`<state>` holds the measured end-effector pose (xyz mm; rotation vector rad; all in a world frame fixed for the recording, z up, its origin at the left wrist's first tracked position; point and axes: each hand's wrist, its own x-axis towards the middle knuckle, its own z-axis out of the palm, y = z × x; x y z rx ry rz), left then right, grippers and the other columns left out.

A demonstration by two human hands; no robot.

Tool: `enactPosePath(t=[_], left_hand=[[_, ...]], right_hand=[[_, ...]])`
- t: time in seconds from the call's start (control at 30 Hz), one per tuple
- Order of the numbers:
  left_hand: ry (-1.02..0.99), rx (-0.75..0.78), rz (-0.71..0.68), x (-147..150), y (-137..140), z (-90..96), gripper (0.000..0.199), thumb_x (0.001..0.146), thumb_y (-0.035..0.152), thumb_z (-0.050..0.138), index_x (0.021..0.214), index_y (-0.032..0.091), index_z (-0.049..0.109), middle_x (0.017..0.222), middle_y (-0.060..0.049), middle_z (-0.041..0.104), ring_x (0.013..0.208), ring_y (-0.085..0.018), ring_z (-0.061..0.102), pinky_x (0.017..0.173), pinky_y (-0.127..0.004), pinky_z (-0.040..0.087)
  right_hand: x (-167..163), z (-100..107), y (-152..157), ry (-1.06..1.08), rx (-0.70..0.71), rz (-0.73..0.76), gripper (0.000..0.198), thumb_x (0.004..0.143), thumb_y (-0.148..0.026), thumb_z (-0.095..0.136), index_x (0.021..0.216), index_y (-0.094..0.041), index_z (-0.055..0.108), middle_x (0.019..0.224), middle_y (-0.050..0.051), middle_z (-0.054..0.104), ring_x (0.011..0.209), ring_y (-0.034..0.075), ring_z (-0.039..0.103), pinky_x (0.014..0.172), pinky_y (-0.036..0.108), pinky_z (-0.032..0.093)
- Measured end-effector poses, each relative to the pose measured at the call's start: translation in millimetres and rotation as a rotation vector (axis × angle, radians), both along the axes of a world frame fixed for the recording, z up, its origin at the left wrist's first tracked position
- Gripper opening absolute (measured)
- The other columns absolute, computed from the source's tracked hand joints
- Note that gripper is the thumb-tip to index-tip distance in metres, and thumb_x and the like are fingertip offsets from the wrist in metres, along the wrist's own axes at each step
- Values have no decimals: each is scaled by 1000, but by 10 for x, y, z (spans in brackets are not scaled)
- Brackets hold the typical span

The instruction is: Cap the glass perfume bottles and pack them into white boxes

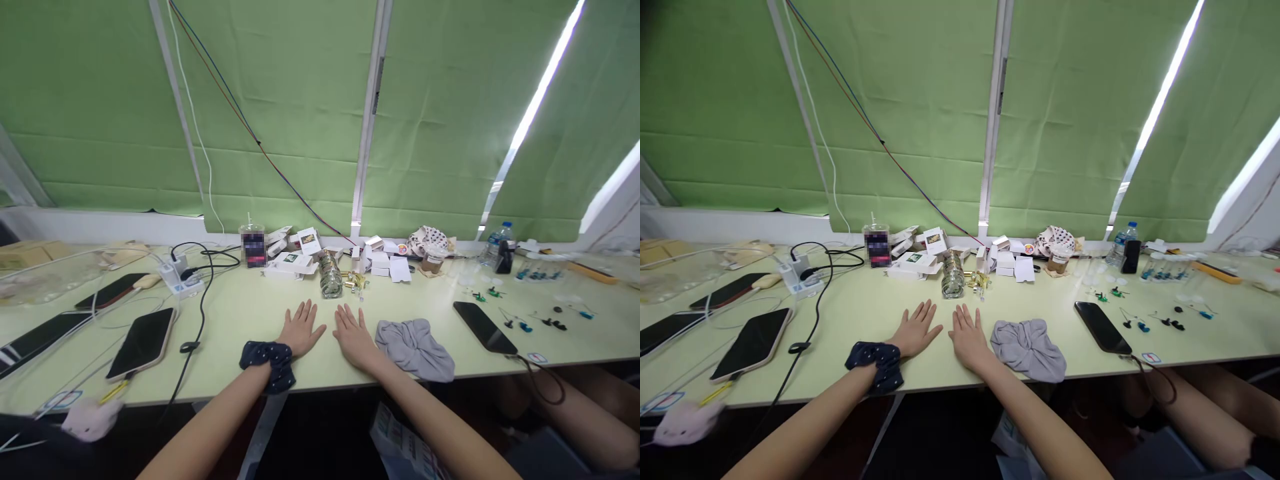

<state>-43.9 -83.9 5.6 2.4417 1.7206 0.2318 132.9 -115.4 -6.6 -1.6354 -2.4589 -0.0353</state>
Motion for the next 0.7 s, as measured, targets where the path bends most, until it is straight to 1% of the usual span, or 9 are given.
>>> enactPosePath(t=[0.07,0.1,0.2,0.3,0.37,0.43,0.5,0.53,0.7], left_hand=[[44,-41,-5,-73,-228,17,71,88,60,24,147,21,22,157,-9,9,143,-35,5,105,-69,5],[62,-61,25,-105,-327,27,71,88,61,23,148,23,21,157,-8,7,143,-37,3,103,-72,4],[88,-104,64,-173,-545,61,72,87,64,23,148,26,17,157,-5,3,143,-38,-2,99,-76,3],[112,-94,80,-190,-657,89,70,88,61,22,148,26,16,157,-4,2,143,-37,-1,99,-76,3],[125,-73,93,-188,-707,95,68,89,60,21,148,26,17,156,-4,3,143,-37,1,99,-76,4],[132,-53,99,-194,-760,85,66,90,58,22,147,27,18,156,-4,4,143,-36,3,99,-76,5],[130,-25,99,-218,-822,53,64,90,56,25,147,28,20,156,-3,7,143,-36,5,100,-75,6],[122,-7,96,-237,-856,32,63,90,55,26,147,28,21,156,-3,9,143,-36,7,101,-74,7],[42,68,55,-339,-1001,-52,60,90,56,29,145,33,27,154,3,20,143,-32,12,110,-62,10]], right_hand=[[1,-9,-143,1,-2,7,51,98,-30,23,143,-8,33,151,15,27,143,25,15,113,56,6],[11,-5,-213,-4,13,5,49,98,-30,24,142,-10,36,150,14,27,143,25,15,113,58,4],[106,39,-394,-31,120,-55,45,96,-31,32,138,-17,43,153,14,19,143,28,9,109,63,-2],[319,79,-500,-39,181,-217,48,93,-40,41,138,-23,44,155,13,11,143,36,3,102,71,-5],[507,68,-533,-33,154,-360,54,91,-49,43,139,-26,42,155,13,13,140,43,3,98,76,-2],[693,19,-554,-24,101,-494,56,90,-54,41,140,-28,40,155,13,17,139,47,7,96,78,4],[844,-52,-580,-9,47,-575,56,91,-56,35,141,-31,39,154,12,21,138,46,12,95,78,9],[902,-87,-597,1,41,-588,54,92,-55,33,141,-32,38,153,10,23,138,45,15,95,77,11],[1074,-184,-706,37,143,-559,44,93,-41,34,135,-34,47,149,3,35,138,35,24,102,70,16]])
